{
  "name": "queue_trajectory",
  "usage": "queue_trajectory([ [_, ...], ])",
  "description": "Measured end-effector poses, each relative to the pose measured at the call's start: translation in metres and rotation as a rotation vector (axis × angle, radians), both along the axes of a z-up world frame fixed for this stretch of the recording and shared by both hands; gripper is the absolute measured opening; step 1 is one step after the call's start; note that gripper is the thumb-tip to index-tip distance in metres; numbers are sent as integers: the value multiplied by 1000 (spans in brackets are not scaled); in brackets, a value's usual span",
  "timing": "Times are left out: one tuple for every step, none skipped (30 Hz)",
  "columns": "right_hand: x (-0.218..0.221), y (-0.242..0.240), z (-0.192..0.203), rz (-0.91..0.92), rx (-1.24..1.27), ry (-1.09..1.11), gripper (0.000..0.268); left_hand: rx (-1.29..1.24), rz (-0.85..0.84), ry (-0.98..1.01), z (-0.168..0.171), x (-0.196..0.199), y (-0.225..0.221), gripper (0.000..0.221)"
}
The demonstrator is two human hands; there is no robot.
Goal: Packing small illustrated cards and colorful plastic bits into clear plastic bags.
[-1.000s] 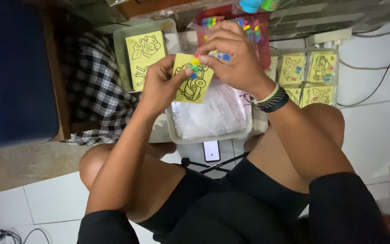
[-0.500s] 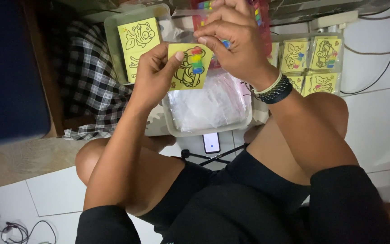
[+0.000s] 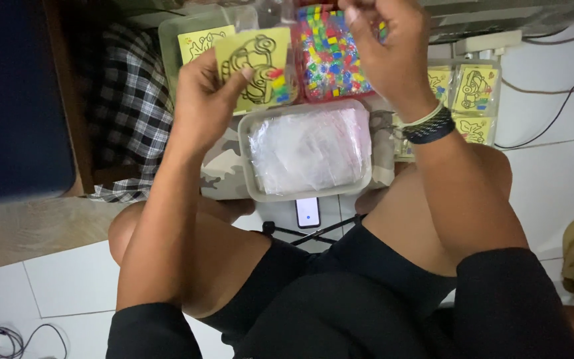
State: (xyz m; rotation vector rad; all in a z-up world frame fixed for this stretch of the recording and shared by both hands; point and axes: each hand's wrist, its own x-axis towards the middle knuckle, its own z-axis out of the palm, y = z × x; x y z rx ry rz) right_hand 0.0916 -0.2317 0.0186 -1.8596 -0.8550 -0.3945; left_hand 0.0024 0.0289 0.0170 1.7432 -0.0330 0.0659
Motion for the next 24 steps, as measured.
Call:
queue_trajectory([
  [7,-3,-13,5,0,-4,15,0,5,-4,2,0,2,15],
  [13,-6,-26,14,-76,22,16,19,35,-24,4,-1,4,13],
  [20,-9,-40,20,-152,49,17,39,63,-41,6,-1,6,12],
  [23,-11,-57,22,-151,46,17,40,65,-45,6,-3,7,12],
  [30,-13,-73,-21,-314,-4,18,35,86,-56,7,-2,7,8],
  [37,-14,-88,-66,-476,-54,20,31,106,-67,9,-2,9,5],
  [38,-13,-103,-62,-475,-67,20,31,113,-78,9,-1,9,5],
  [39,-11,-117,-85,-611,10,27,21,138,-73,10,-1,10,6],
  [42,-8,-132,-107,-746,84,33,13,164,-69,10,0,13,7],
  [41,-6,-142,-103,-745,69,33,14,173,-81,10,-1,14,7],
  [41,-3,-153,-63,-805,140,48,-20,186,-76,10,-2,16,7],
  [40,0,-164,-24,-865,210,66,-53,198,-71,10,-3,18,7],
  [38,1,-170,-19,-866,200,66,-54,205,-78,11,-4,20,7],
  [36,1,-177,-44,-889,173,69,-58,224,-81,12,-5,22,10],
  [34,0,-184,-73,-914,149,73,-64,238,-83,12,-4,23,12],
  [34,3,-181,-73,-917,141,73,-67,241,-89,15,-4,25,12],
  [33,4,-177,-98,-929,130,62,-85,237,-85,16,-5,25,11],
  [32,6,-175,-122,-940,118,50,-102,233,-81,18,-6,26,10],
  [32,5,-177,-118,-943,114,50,-104,238,-83,18,-6,27,10],
  [33,5,-180,-122,-890,73,42,-91,244,-86,17,-6,27,10],
  [33,5,-183,-124,-836,35,34,-77,251,-88,17,-7,28,10],
  [33,6,-182,-119,-837,33,34,-78,256,-88,17,-7,29,10],
  [32,6,-180,-119,-820,24,26,-67,247,-109,17,-7,29,9],
  [32,7,-179,-119,-803,14,19,-55,238,-129,17,-7,30,8],
])
